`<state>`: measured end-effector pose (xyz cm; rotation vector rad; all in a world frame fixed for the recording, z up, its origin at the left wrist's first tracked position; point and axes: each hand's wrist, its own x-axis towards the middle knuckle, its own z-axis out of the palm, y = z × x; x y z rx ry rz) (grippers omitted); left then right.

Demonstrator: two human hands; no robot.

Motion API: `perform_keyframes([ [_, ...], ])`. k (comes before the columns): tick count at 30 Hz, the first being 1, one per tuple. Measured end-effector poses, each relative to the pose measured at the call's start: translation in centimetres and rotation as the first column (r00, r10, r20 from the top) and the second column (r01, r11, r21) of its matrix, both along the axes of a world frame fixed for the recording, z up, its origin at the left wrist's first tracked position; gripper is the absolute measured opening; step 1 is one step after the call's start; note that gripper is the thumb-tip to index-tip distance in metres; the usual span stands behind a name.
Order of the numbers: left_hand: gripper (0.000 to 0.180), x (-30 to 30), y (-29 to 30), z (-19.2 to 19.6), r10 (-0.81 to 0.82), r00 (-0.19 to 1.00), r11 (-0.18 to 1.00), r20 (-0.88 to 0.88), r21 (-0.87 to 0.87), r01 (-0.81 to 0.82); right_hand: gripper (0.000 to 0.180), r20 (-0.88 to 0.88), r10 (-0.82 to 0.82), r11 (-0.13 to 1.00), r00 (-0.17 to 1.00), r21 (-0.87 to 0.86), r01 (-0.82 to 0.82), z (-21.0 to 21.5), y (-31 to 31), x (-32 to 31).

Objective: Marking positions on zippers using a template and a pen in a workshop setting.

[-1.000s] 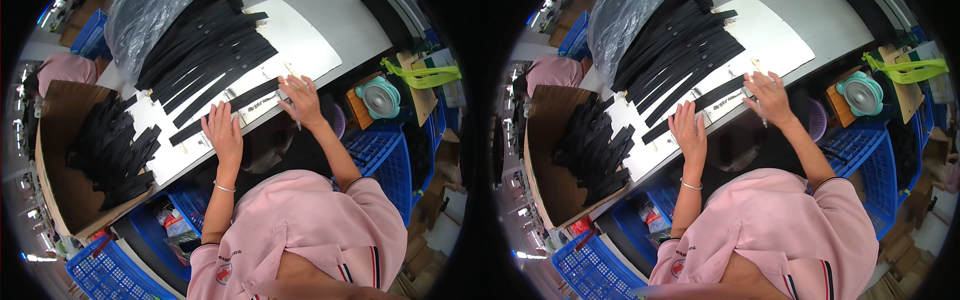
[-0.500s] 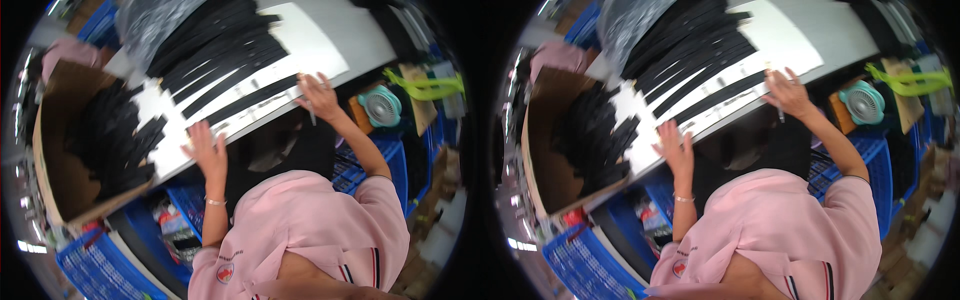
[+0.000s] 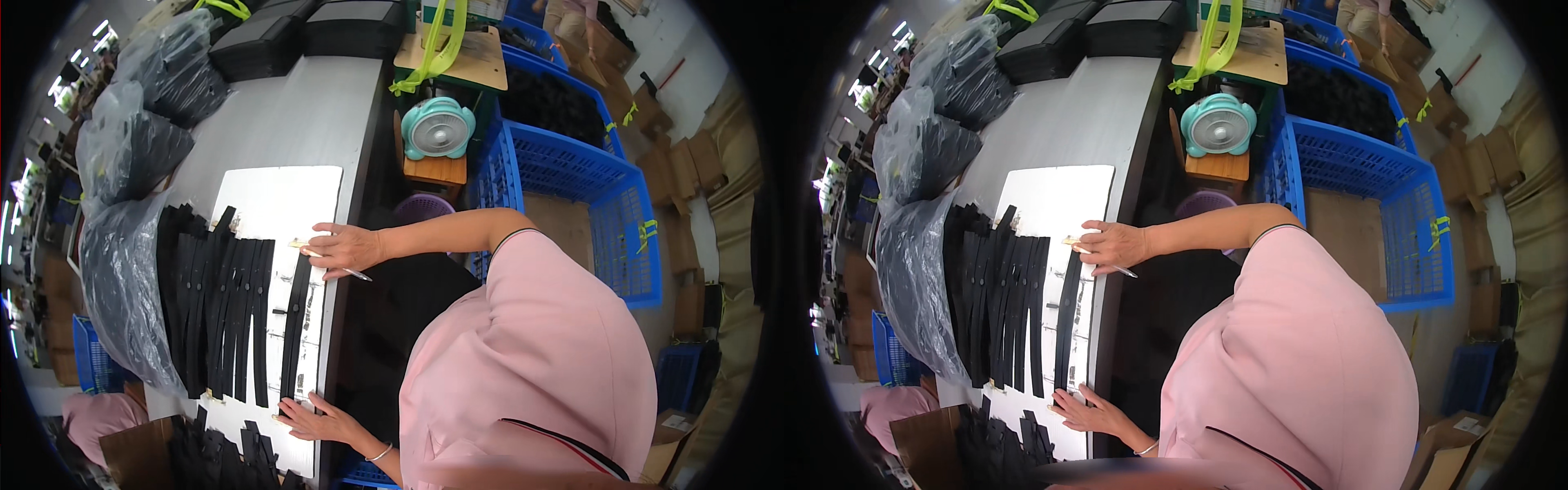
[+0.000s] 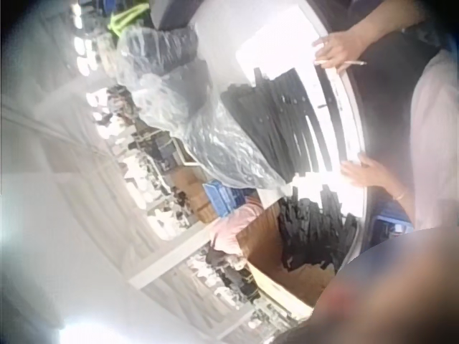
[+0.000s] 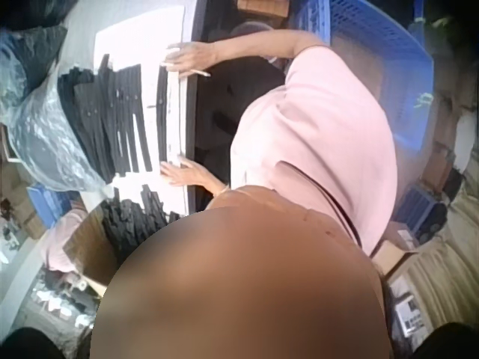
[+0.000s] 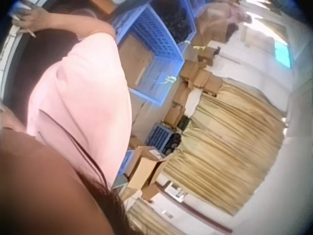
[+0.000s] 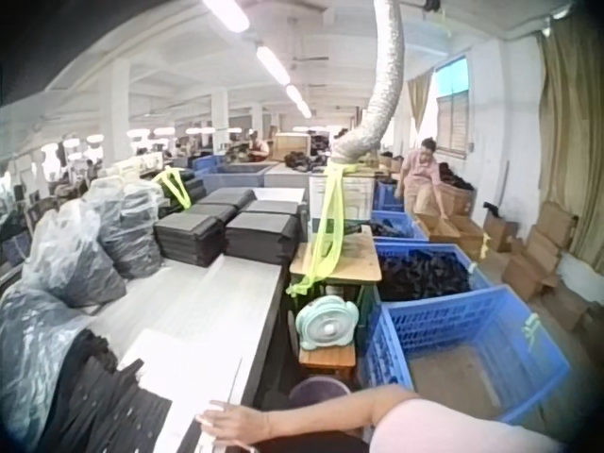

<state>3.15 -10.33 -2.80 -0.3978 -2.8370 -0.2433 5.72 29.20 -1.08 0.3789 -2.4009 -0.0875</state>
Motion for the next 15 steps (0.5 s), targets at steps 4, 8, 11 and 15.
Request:
perform_keyframes([
  [4, 0.059, -0.2, -0.8, -0.6, -0.009, 1.000, 1.000, -0.021, 0.025, 0.010, 0.036, 0.035, -0.011, 0.998, 0.999, -0.058, 0.013, 0.2, -1.5, -0.4],
  [8, 0.057, -0.2, -0.6, -0.7, -0.027, 0.997, 0.997, -0.077, 0.065, 0.032, 0.026, -0.058, 0.001, 0.984, 0.998, -0.176, -0.011, 1.3, -5.9, -1.2],
  [11, 0.057, -0.3, -0.4, -0.9, -0.036, 0.996, 0.995, -0.083, 0.093, 0.044, 0.022, -0.092, 0.132, 0.958, 0.987, -0.243, -0.151, 1.6, -10.0, -2.5],
  [15, 0.056, -0.1, 0.1, -0.7, -0.030, 0.996, 0.994, -0.086, 0.102, 0.039, 0.020, -0.185, 0.309, 0.839, 0.933, -0.409, -0.359, 1.7, -15.8, -4.7],
])
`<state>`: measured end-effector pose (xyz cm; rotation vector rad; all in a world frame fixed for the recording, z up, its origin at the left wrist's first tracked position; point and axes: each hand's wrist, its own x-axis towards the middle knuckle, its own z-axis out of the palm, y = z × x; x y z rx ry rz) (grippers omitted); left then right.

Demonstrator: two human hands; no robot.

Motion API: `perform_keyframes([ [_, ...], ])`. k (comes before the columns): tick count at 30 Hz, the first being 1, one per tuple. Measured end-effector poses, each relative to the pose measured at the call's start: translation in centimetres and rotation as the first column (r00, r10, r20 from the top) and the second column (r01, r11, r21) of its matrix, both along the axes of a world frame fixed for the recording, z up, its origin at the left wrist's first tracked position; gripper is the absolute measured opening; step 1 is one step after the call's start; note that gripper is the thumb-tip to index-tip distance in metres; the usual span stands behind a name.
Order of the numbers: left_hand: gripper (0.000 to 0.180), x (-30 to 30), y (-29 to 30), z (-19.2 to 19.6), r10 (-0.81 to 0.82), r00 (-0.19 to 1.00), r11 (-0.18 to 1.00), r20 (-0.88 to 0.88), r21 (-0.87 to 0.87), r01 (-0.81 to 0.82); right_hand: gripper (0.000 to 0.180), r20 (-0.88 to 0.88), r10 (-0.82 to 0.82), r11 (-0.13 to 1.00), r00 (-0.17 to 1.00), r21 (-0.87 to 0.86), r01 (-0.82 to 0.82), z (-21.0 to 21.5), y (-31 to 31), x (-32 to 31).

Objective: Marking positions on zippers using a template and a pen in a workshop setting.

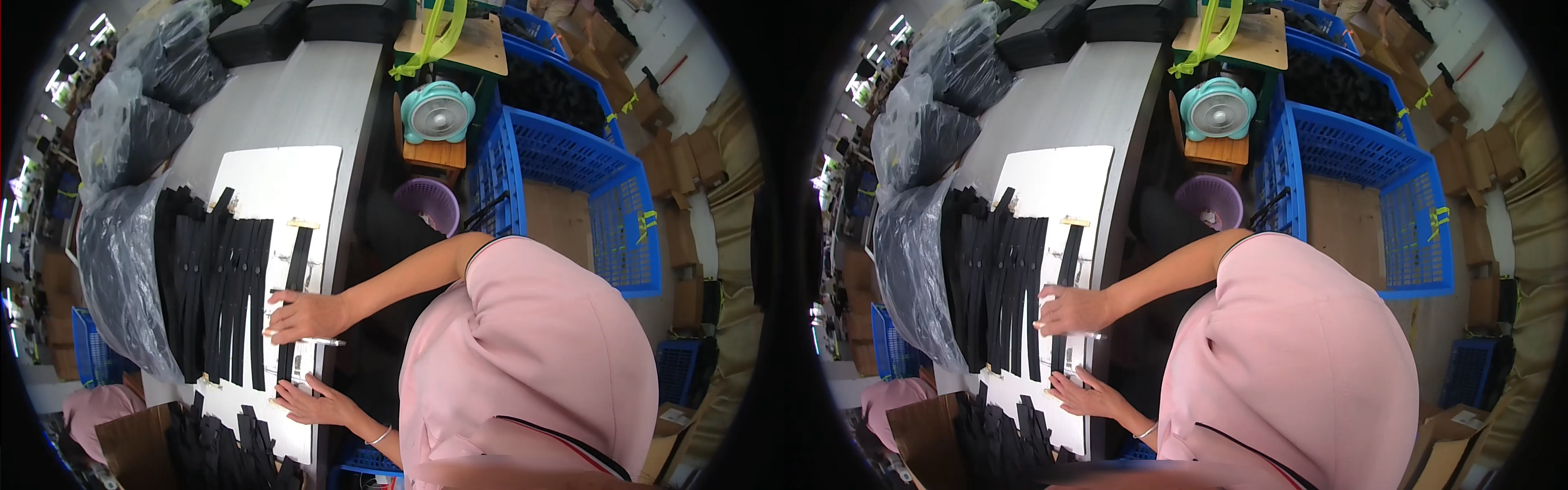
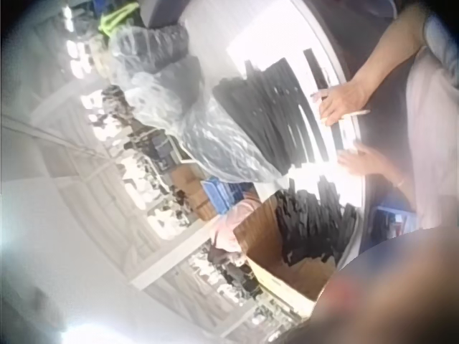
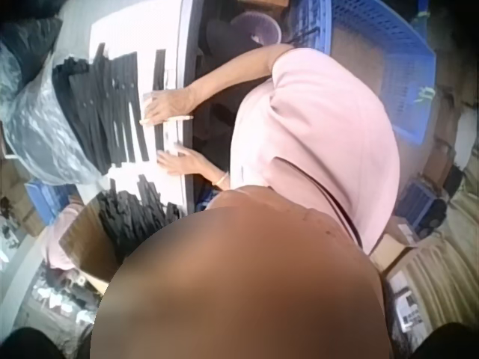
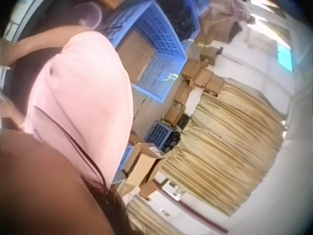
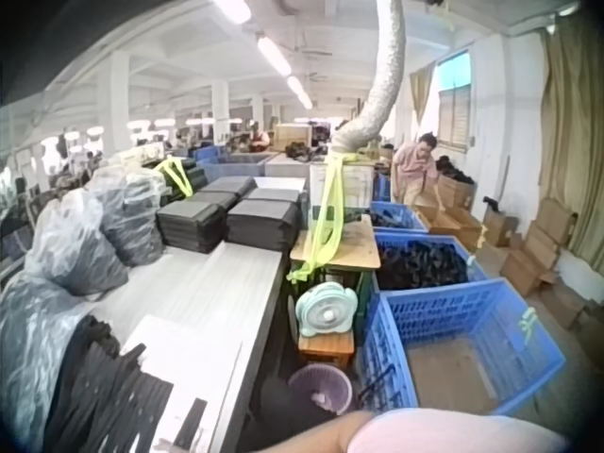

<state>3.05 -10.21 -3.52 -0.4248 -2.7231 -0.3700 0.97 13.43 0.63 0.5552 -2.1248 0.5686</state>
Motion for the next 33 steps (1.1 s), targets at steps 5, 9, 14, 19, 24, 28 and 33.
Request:
perform_keyframes([
  [5, 0.055, 0.2, -0.1, 0.5, -0.010, 1.000, 0.998, 0.026, 0.066, 0.009, 0.017, 0.126, 0.139, 0.966, 0.982, -0.237, -0.106, 0.9, -4.9, -1.3],
  [9, 0.058, 0.4, -0.2, 0.9, -0.031, 0.998, 0.994, 0.047, 0.110, 0.025, 0.018, 0.366, 0.429, 0.734, 0.826, -0.675, -0.082, 0.5, -5.7, -1.6],
  [14, 0.060, 0.4, 0.8, 1.3, -0.034, 0.996, 0.980, 0.088, 0.200, 0.016, 0.015, 0.575, 0.514, 0.565, 0.636, -0.785, 0.253, 2.8, -5.0, -1.5],
  [19, 0.059, 0.9, 0.8, 2.5, -0.006, 0.998, 0.971, 0.062, 0.237, -0.009, 0.015, 0.624, 0.503, 0.648, 0.599, -0.730, 0.216, 3.1, -6.4, -2.4],
  [24, 0.057, 0.9, 0.8, 2.5, 0.001, 0.998, 0.962, 0.055, 0.273, -0.016, 0.022, 0.682, 0.408, 0.757, 0.607, -0.625, 0.192, 1.2, -7.6, -3.2],
  [28, 0.057, 1.0, 0.9, 2.5, -0.001, 0.999, 0.959, 0.048, 0.284, -0.013, 0.024, 0.591, 0.329, 0.843, 0.736, -0.535, 0.053, -1.4, -7.8, -3.4],
  [33, 0.057, 1.0, 1.0, 2.4, 0.002, 0.999, 0.957, 0.054, 0.291, -0.017, 0.022, 0.510, 0.274, 0.891, 0.816, -0.453, -0.016, -2.1, -7.9, -3.5],
])
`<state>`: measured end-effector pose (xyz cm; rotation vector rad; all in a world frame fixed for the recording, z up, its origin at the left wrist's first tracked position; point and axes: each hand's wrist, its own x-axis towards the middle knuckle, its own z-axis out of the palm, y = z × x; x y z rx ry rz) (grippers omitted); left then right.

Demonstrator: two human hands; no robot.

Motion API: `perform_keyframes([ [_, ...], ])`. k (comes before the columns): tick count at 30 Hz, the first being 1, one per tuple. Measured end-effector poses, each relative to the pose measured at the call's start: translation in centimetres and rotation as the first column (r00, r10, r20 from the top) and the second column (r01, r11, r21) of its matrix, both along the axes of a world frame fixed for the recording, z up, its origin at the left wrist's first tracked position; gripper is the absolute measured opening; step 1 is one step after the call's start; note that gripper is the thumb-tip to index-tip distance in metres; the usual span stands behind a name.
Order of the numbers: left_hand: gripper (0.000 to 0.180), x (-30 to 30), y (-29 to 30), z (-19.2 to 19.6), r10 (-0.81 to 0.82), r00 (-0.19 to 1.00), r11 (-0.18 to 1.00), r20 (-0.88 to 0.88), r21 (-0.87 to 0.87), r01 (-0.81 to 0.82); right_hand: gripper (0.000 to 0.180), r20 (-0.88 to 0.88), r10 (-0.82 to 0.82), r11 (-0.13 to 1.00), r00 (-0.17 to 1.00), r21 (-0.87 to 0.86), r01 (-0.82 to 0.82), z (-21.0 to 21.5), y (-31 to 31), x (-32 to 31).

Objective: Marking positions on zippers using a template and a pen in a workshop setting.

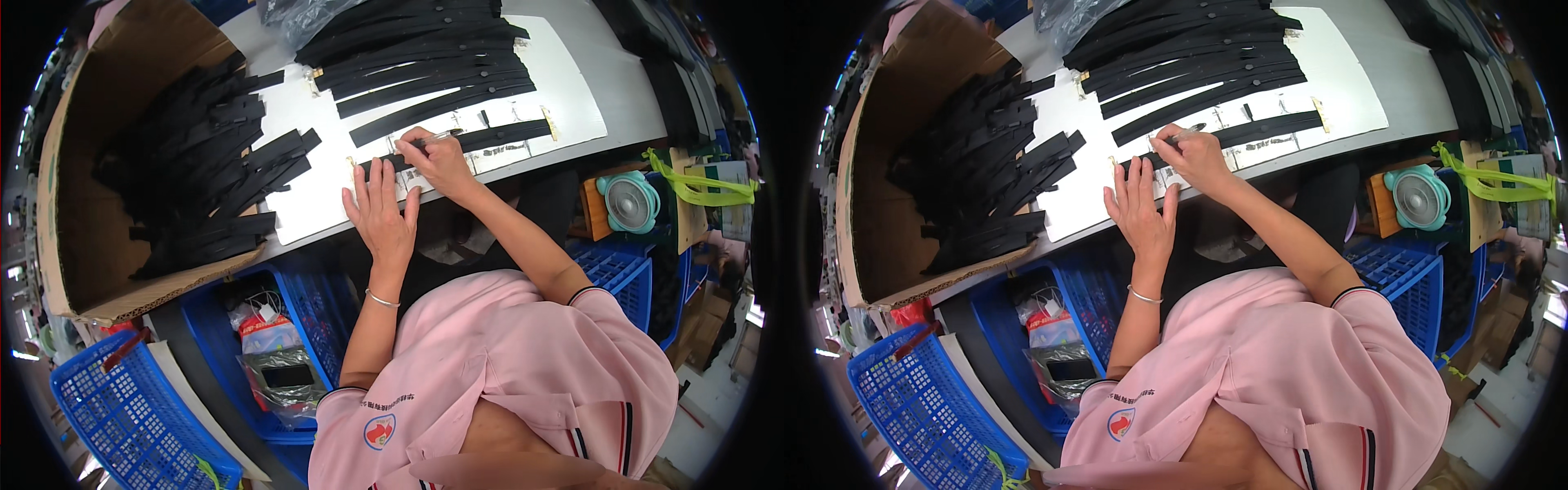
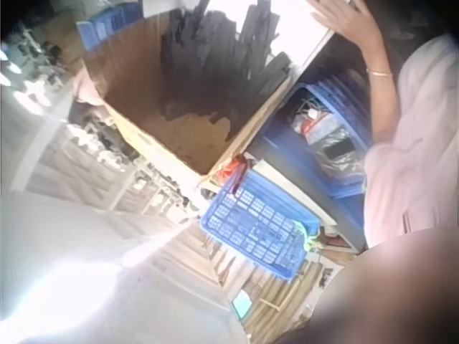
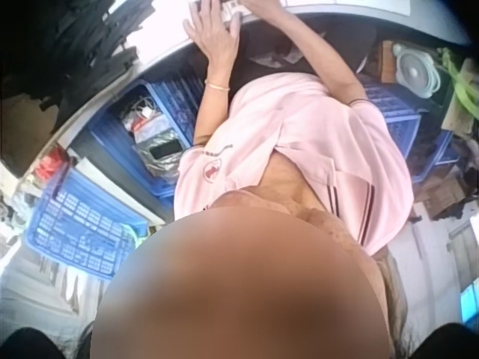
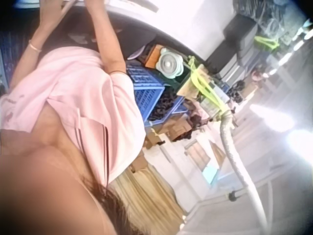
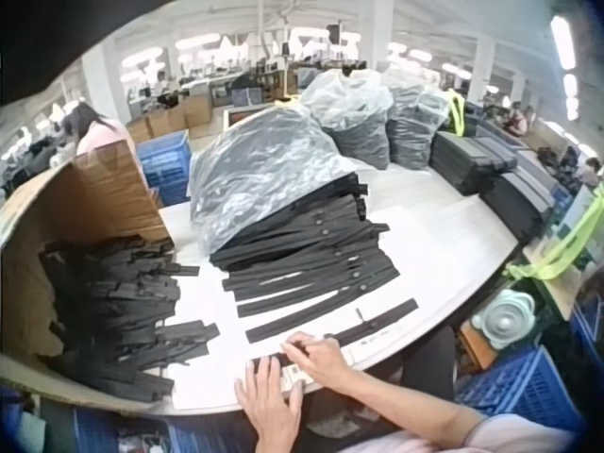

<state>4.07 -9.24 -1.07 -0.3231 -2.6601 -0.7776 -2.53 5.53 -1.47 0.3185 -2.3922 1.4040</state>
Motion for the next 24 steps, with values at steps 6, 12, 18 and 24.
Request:
perform_keyframes([
  [6, 0.057, 0.0, -0.1, 0.0, -0.004, 1.000, 1.000, -0.005, -0.003, 0.004, 0.021, -0.076, -0.014, 0.991, 0.997, 0.130, 0.024, 0.2, -0.2, 0.0],
  [12, 0.056, -0.1, -0.1, 0.0, -0.005, 1.000, 1.000, -0.007, -0.018, 0.005, 0.013, 0.217, 0.071, 0.995, 0.974, -0.081, -0.055, 1.3, 0.4, 0.6],
  [18, 0.057, -0.1, 0.1, 0.1, -0.004, 1.000, 0.999, -0.006, -0.036, 0.003, 0.017, 0.130, 0.145, 0.989, 0.981, 0.000, -0.147, 1.0, 1.0, 0.5],
  [24, 0.057, -0.1, 0.2, -0.1, -0.006, 1.000, 0.999, -0.017, -0.034, 0.006, 0.019, 0.142, 0.113, 0.992, 0.983, 0.042, -0.120, 1.9, 0.7, 0.6],
])
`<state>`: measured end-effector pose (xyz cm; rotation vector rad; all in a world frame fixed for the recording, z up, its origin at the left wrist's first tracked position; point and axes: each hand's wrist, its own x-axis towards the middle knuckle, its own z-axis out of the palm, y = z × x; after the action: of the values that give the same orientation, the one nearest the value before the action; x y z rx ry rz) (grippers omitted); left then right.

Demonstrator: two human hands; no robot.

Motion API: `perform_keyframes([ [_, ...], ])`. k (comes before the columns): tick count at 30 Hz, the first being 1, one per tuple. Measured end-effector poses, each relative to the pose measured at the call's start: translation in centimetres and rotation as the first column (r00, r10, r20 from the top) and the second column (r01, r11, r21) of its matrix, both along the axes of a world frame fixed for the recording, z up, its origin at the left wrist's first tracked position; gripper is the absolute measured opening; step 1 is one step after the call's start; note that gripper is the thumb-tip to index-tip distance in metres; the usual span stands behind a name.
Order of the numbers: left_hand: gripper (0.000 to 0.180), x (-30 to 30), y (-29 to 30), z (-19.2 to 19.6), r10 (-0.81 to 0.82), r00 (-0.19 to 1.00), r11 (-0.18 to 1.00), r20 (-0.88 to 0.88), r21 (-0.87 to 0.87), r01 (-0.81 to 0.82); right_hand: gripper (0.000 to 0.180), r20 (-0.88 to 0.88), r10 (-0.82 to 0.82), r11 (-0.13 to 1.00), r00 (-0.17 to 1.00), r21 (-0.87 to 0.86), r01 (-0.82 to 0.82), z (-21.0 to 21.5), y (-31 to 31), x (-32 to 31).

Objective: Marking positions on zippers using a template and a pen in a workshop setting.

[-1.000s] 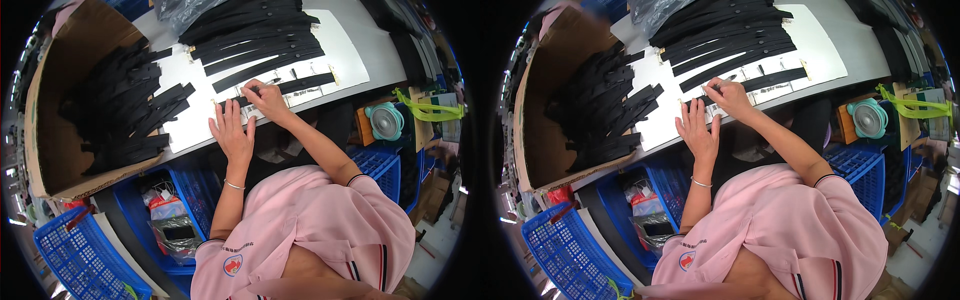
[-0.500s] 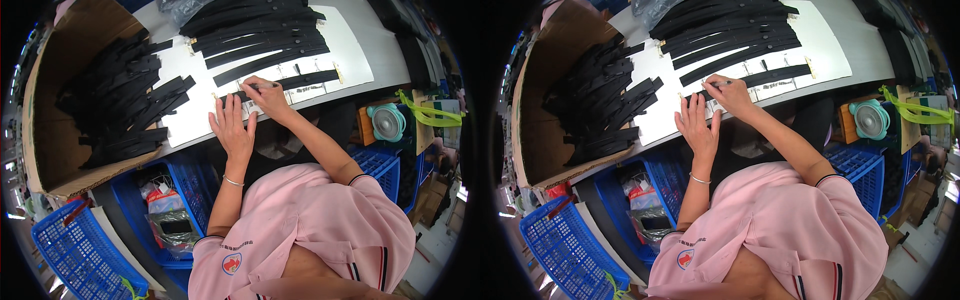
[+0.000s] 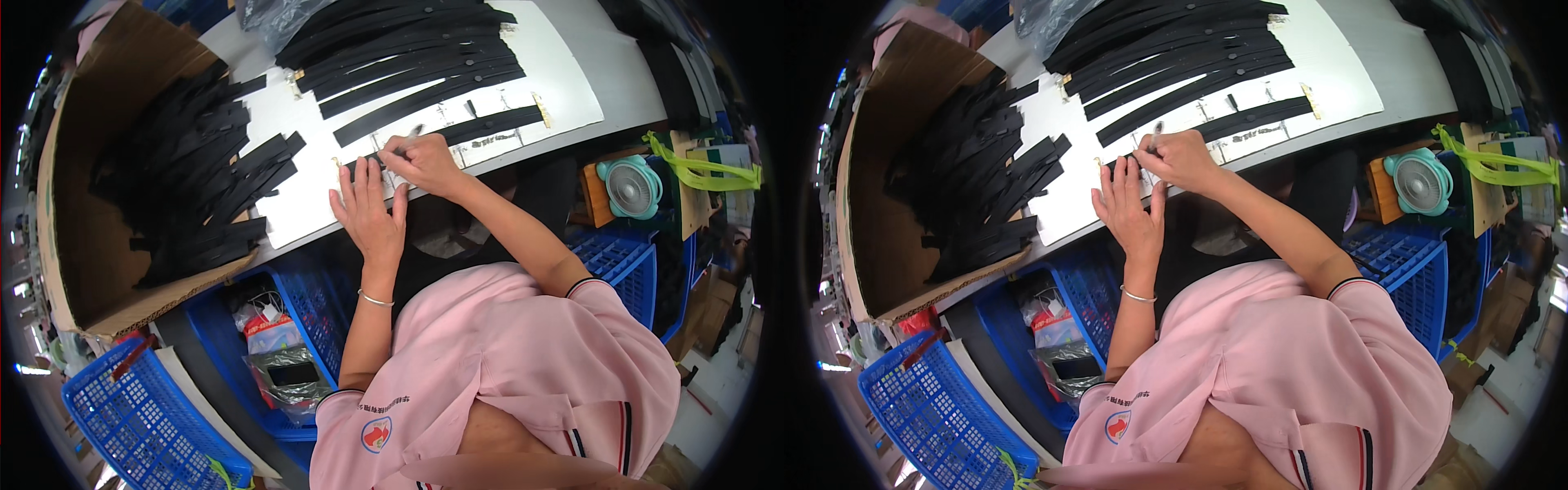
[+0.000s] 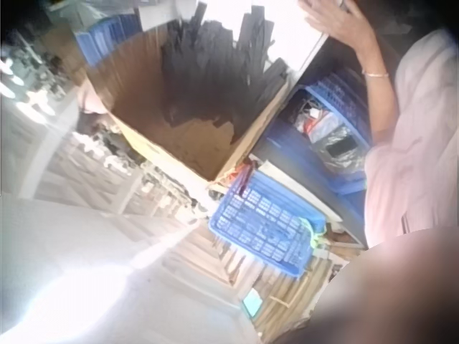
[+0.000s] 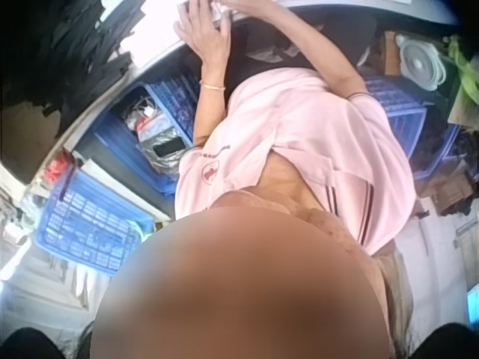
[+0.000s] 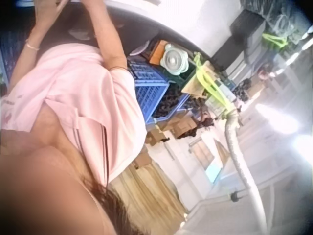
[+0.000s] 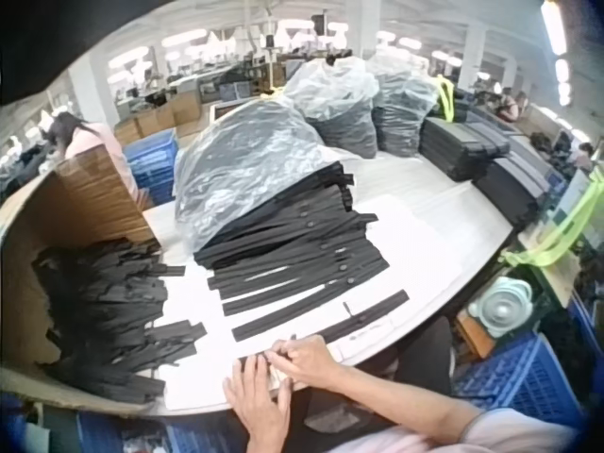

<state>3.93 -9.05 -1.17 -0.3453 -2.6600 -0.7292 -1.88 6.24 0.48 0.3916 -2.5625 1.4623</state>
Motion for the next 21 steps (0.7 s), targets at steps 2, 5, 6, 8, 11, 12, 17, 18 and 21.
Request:
perform_keyframes([
  [2, 0.057, 0.0, -0.1, -0.1, 0.015, 1.000, 1.000, 0.006, -0.023, -0.015, 0.022, 0.008, -0.010, 0.998, 1.000, -0.060, 0.010, -0.5, 0.1, 0.0],
  [5, 0.057, 0.1, -0.2, -0.4, 0.017, 1.000, 0.999, 0.012, -0.028, -0.017, 0.018, 0.143, 0.011, 0.975, 0.990, -0.223, 0.021, 0.2, 1.4, 0.5],
  [6, 0.058, 0.0, -0.2, -0.4, 0.014, 1.000, 1.000, 0.012, -0.021, -0.014, 0.017, 0.079, -0.041, 0.970, 0.996, -0.237, 0.058, 0.5, 2.3, 0.7],
  [8, 0.058, 0.1, -0.2, -0.3, 0.013, 1.000, 1.000, 0.010, -0.028, -0.013, 0.018, 0.055, -0.132, 0.949, 0.990, -0.282, 0.142, 1.7, 4.4, 1.1],
  [11, 0.059, 0.1, -0.1, -0.2, 0.012, 1.000, 0.999, 0.007, -0.042, -0.012, 0.022, -0.027, -0.324, 0.937, 0.946, -0.146, 0.317, 1.3, 7.3, 0.5],
  [12, 0.059, 0.1, -0.1, -0.1, 0.016, 1.000, 0.999, 0.007, -0.048, -0.015, 0.022, -0.029, -0.326, 0.937, 0.945, -0.146, 0.319, 1.0, 7.9, 0.3],
  [17, 0.059, 0.1, -0.2, -0.2, 0.013, 1.000, 0.998, 0.007, -0.056, -0.013, 0.023, -0.124, -0.302, 0.953, 0.945, -0.077, 0.294, -0.4, 8.5, 0.0],
  [18, 0.060, 0.1, -0.2, -0.2, 0.012, 1.000, 0.999, 0.011, -0.052, -0.011, 0.023, -0.123, -0.301, 0.953, 0.946, -0.078, 0.293, -0.5, 8.5, 0.0],
  [21, 0.060, 0.2, -0.2, -0.2, 0.011, 1.000, 0.998, 0.021, -0.058, -0.009, 0.024, -0.142, -0.274, 0.961, 0.951, -0.068, 0.266, -0.8, 8.7, -0.1],
])
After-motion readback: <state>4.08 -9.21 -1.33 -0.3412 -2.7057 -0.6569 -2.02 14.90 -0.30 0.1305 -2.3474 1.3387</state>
